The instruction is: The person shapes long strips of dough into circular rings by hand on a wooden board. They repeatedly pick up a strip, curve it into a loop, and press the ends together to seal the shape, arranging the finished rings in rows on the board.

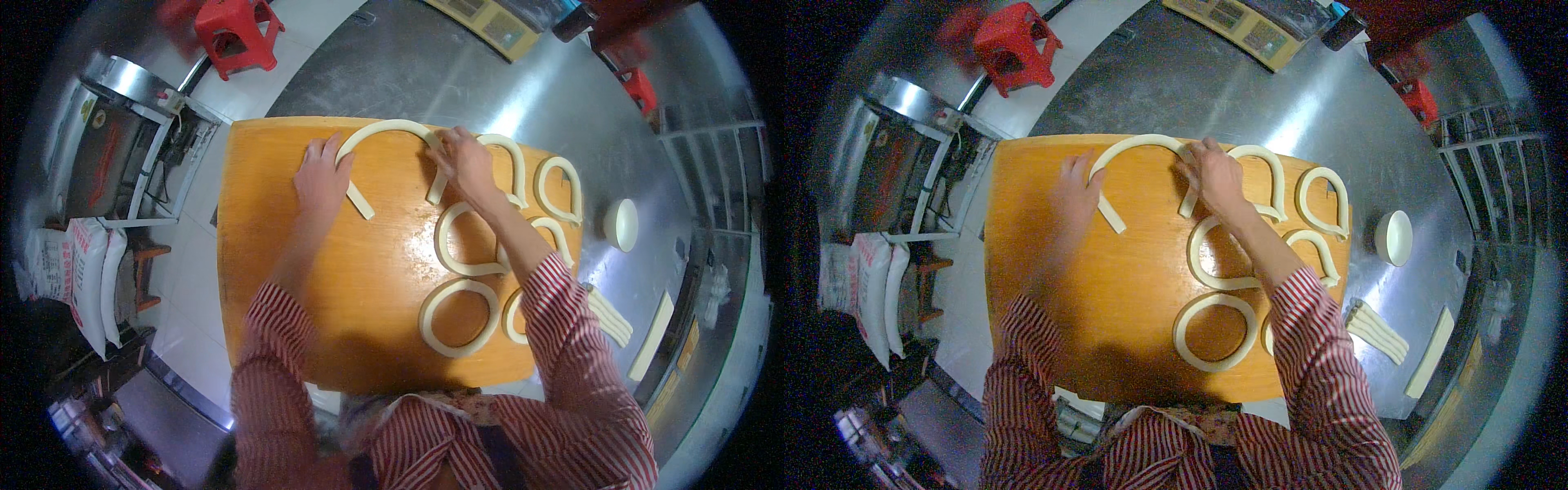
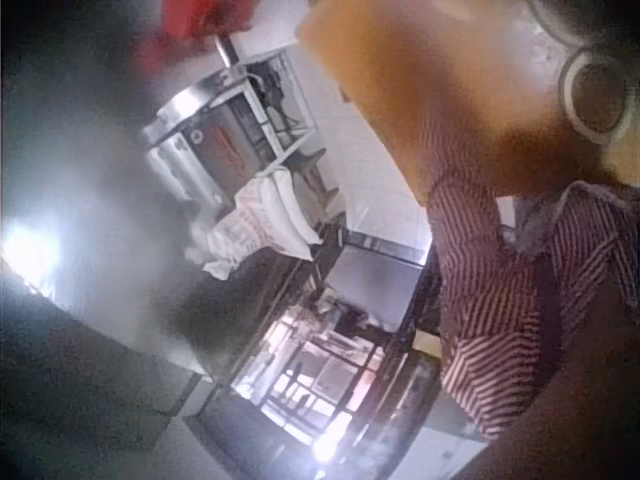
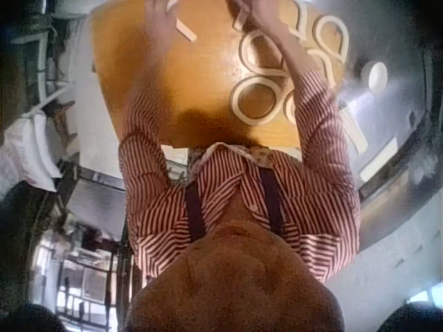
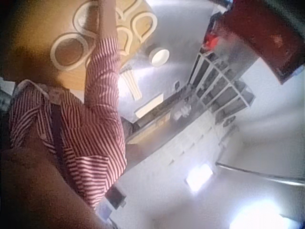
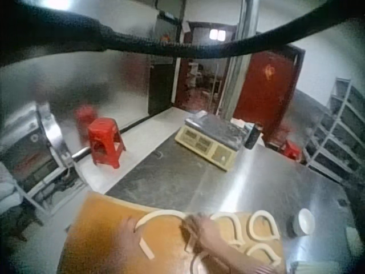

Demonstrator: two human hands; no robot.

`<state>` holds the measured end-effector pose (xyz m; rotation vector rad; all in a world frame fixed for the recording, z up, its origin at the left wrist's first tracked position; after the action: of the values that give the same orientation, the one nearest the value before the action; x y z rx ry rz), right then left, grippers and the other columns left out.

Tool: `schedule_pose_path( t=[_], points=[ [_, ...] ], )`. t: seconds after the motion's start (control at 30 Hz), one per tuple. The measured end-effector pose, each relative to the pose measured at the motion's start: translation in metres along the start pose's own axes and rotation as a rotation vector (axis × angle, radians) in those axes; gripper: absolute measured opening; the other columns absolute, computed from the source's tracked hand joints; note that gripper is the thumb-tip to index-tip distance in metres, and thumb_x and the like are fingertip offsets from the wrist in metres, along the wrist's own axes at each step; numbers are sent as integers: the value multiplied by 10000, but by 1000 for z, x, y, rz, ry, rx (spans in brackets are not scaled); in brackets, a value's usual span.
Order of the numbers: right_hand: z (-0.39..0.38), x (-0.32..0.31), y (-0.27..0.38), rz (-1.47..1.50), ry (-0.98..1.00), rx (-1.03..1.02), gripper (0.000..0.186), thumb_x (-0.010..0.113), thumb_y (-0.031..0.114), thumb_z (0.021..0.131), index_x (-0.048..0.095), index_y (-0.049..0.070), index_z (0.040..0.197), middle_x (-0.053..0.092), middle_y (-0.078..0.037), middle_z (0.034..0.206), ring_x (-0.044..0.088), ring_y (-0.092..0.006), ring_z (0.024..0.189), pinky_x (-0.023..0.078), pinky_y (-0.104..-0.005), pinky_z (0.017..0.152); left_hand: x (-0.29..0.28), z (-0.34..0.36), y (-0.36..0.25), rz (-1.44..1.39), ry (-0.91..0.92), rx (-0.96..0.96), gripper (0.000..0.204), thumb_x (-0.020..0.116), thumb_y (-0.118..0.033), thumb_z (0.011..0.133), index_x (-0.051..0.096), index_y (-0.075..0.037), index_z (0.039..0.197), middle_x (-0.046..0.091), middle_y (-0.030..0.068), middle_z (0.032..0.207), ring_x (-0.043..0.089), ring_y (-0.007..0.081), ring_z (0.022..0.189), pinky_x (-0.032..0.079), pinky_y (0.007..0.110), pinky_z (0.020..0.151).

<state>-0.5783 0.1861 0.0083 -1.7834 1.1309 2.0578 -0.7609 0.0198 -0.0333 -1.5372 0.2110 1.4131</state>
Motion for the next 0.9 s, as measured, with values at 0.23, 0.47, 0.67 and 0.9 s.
schedule_pose_path(
  t=[0.23, 0.47, 0.67, 0.9],
  points=[
    [-50, 12, 47, 37, 362, -418, 332, 668, 10, 792, 696, 78, 1116, 650, -71, 1189, 668, -315, 939, 550, -420, 797, -24, -48, -62, -85, 401, 727, 308, 719, -122, 795, 710, -86, 1101, 618, 88, 1075, 557, 275, 1140, 405, 477, 1041],
    [-44, 30, 58, 17, 402, -368, 342, 700, 58, 789, 698, 55, 1131, 643, -112, 1220, 668, -333, 993, 552, -433, 838, 10, -40, -88, -207, 456, 623, 265, 748, -125, 789, 724, -77, 1048, 640, 87, 1062, 561, 279, 1104, 396, 437, 1028],
    [-41, 13, 60, 300, 372, -51, 419, 785, 125, 749, 692, 27, 1146, 712, -154, 1062, 685, -354, 927, 550, -417, 830, 22, -24, -70, -485, 536, 266, 217, 770, -103, 806, 722, -21, 1001, 681, 124, 998, 639, 297, 999, 508, 399, 900],
    [-33, 35, 31, 630, 182, 201, 420, 807, 144, 790, 682, -4, 1162, 735, -76, 936, 678, -150, 827, 548, -309, 772, 31, -10, -60, -708, 695, 114, 270, 782, -127, 829, 736, -17, 1072, 734, 151, 984, 708, 226, 917, 551, 321, 831]
  ],
)
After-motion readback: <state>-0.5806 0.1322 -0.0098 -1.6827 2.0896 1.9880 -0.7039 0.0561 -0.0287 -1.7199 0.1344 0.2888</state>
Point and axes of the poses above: each hand's wrist, its own z-axis towards the middle knuckle, its own x-axis out of the palm, y = z × x, the point moved 10 cm from there along z, towards the middle knuckle
